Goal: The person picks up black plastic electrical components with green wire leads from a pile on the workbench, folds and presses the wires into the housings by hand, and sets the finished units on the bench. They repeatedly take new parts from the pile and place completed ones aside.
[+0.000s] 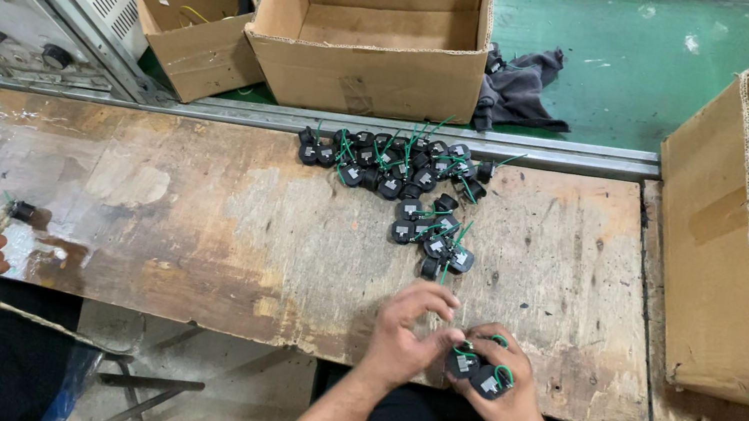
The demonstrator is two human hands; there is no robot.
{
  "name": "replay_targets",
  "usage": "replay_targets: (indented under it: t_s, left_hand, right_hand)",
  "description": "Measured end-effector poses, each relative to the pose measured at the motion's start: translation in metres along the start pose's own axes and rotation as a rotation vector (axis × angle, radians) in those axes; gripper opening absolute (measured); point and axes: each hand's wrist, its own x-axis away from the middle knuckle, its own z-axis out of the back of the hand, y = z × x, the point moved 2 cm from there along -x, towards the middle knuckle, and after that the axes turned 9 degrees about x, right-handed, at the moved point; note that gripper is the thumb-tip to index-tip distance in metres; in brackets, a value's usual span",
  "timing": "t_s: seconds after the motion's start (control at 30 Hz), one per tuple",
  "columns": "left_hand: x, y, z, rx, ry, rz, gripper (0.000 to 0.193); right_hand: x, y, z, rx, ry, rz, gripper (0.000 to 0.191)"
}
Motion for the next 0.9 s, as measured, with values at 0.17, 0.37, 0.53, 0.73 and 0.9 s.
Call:
replay_targets:
  t_s: [0.17,0.37,0.53,0.73,0.9]
  left_hand:
    - [-0.052,-0.016,0.035,-0.353,0.198,-0.069,0.018]
    - [-0.05,-0.039,0.041,-0.699,0.229,-0.012,0.025]
    - [-0.039,-0.042,0.05,-0.232,0.436,0.142,0.016]
    - [-0.012,-0.008,-0.007,0.507,0.13,0.215,0.014]
    - [-0.02,0.021,-0.032,0.035,-0.03,-0.084,0.015]
  right_hand:
    - [0.007,0.015,-0.008,-0.921,0.009,-0.374,0.046]
    - [0.008,0.022,-0.016,-1.42,-0.016,-0.434,0.052]
    - [0.006,0.021,-0.014,-1.444,0.011,-0.499,0.054]
    - [-0.001,0.013,-0.012,-1.411,-0.004,-0.54,0.059]
    - [0.0,0.016,-0.01,-1.378,-0.026,-0.608,0.063]
